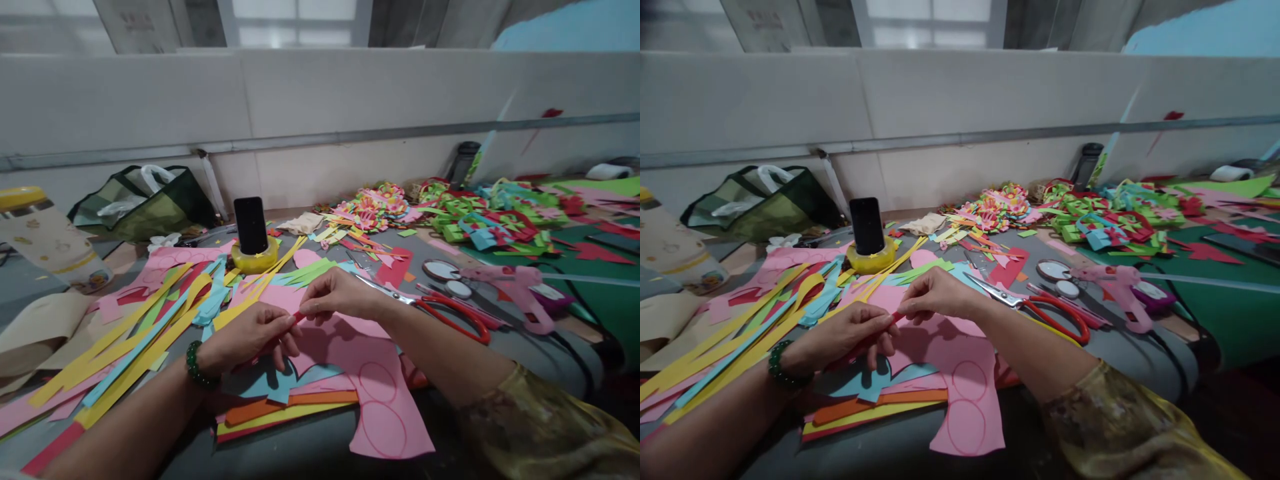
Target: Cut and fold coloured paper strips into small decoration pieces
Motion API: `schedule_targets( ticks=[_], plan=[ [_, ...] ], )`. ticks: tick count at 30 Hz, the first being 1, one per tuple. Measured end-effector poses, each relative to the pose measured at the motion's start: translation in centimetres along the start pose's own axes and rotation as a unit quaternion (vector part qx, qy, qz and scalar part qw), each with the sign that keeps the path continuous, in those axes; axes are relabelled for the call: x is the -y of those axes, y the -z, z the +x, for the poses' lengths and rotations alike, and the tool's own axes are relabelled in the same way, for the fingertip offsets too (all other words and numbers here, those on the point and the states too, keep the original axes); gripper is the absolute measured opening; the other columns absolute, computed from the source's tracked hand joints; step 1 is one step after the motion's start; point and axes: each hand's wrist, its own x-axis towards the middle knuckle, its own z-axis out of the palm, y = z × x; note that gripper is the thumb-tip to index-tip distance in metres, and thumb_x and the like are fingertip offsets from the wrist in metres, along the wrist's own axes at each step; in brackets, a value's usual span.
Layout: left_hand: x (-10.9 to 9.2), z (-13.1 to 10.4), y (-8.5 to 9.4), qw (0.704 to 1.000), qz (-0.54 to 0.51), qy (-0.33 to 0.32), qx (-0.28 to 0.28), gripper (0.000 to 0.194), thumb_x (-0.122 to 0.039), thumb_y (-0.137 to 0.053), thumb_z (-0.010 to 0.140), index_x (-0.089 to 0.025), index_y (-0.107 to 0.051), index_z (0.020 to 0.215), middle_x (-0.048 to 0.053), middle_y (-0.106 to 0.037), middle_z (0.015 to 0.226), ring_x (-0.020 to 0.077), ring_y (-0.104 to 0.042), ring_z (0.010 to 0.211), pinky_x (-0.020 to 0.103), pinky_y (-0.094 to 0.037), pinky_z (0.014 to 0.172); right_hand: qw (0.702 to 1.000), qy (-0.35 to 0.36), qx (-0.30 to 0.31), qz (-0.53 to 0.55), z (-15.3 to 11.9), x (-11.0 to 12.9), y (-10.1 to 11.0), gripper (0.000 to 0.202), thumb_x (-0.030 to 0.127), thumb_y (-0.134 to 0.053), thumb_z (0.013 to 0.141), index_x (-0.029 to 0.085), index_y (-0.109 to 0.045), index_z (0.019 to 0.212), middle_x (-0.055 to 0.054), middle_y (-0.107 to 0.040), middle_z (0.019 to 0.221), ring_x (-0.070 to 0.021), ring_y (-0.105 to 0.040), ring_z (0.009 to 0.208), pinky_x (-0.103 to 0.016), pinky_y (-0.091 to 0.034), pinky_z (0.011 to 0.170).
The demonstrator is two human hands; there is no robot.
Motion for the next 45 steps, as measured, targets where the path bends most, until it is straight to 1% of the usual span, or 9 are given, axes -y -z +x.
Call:
schedule_targets(
  ticks=[6,15,19,22,24,28,32,41,45],
  plan=[
    [0.2,0.0,0.9,1.0,0.001,0.01,0.017,0.037,-0.047,-0.05,0.082,-0.011,-0.062,0.082,0.007,-0.07,0.07,0.0077,-0.058,0.041,0.015,-0.028,0.036,1.0,-0.007,-0.031,-0.002,-0.1,0.3,1.3,0.026,0.035,-0.076,0.061,0.011,-0.068,0.067,0.0,-0.063,0.053,-0.009,-0.061,0.05,-0.018,-0.049,0.049],
    [-0.9,-1.7,3.8,0.999,-0.012,-0.026,-0.027,0.032,-0.043,-0.059,0.078,-0.011,-0.064,0.081,0.007,-0.069,0.072,0.0112,-0.06,0.045,0.022,-0.046,0.048,0.994,0.003,-0.106,0.014,-0.5,1.0,3.2,0.029,0.037,-0.077,0.059,0.011,-0.067,0.068,-0.002,-0.066,0.056,-0.0096,-0.062,0.048,-0.018,-0.049,0.047],
    [-1.1,-2.0,5.4,0.987,-0.026,-0.073,-0.142,0.028,-0.039,-0.066,0.074,-0.011,-0.064,0.07,0.005,-0.068,0.07,0.0083,-0.058,0.047,0.018,-0.045,0.048,0.986,0.021,-0.151,0.075,-0.1,0.5,3.7,0.03,0.037,-0.079,0.057,0.011,-0.067,0.067,-0.002,-0.066,0.054,-0.008,-0.06,0.046,-0.017,-0.046,0.045],
    [-1.1,-1.7,6.1,0.939,-0.143,-0.136,-0.281,0.025,-0.037,-0.071,0.068,-0.013,-0.064,0.068,0.0,-0.065,0.065,0.0048,-0.055,0.047,0.015,-0.045,0.05,0.968,0.047,-0.203,0.139,0.3,0.2,4.1,0.031,0.037,-0.08,0.054,0.012,-0.066,0.064,-0.001,-0.065,0.054,-0.0068,-0.058,0.045,-0.017,-0.045,0.045],
    [-1.2,-1.3,5.4,0.911,-0.216,-0.152,-0.317,0.026,-0.038,-0.073,0.066,-0.015,-0.065,0.075,-0.001,-0.065,0.069,0.0046,-0.055,0.05,0.014,-0.045,0.051,0.955,0.062,-0.231,0.175,0.6,0.2,3.6,0.032,0.037,-0.081,0.051,0.012,-0.066,0.064,-0.001,-0.065,0.055,-0.0062,-0.057,0.044,-0.017,-0.045,0.044],
    [-1.2,-0.1,1.8,0.936,-0.243,-0.117,-0.225,0.027,-0.036,-0.074,0.065,-0.013,-0.068,0.078,0.003,-0.066,0.076,0.0102,-0.061,0.067,0.018,-0.049,0.06,0.953,0.074,-0.227,0.188,0.7,0.1,0.8,0.032,0.038,-0.08,0.053,0.012,-0.066,0.065,0.0,-0.065,0.055,-0.0065,-0.056,0.044,-0.019,-0.046,0.047],
    [-0.7,0.7,-0.4,0.932,-0.275,-0.119,-0.203,0.027,-0.036,-0.071,0.069,-0.01,-0.069,0.075,0.006,-0.068,0.073,0.0093,-0.061,0.065,0.018,-0.048,0.062,0.968,0.086,-0.201,0.121,0.6,-0.1,-1.5,0.031,0.041,-0.074,0.061,0.012,-0.066,0.07,-0.001,-0.066,0.058,-0.009,-0.06,0.05,-0.021,-0.047,0.051],
    [-0.1,0.9,0.5,0.932,-0.259,-0.097,-0.232,0.026,-0.037,-0.073,0.067,-0.012,-0.064,0.068,0.003,-0.067,0.062,0.0089,-0.06,0.059,0.017,-0.046,0.056,0.991,0.026,-0.129,0.037,0.3,-0.1,-1.3,0.037,0.046,-0.073,0.061,0.011,-0.061,0.062,-0.001,-0.061,0.05,-0.0088,-0.055,0.042,-0.021,-0.046,0.044],
    [0.3,1.1,1.2,0.933,-0.254,-0.102,-0.234,0.026,-0.037,-0.071,0.069,-0.011,-0.065,0.067,0.005,-0.068,0.064,0.0084,-0.061,0.059,0.016,-0.046,0.058,0.98,0.098,-0.171,-0.017,-0.6,1.4,-0.1,0.036,0.048,-0.068,0.067,0.013,-0.06,0.063,0.0,-0.06,0.053,-0.0081,-0.054,0.044,-0.022,-0.047,0.046]
  ],
)
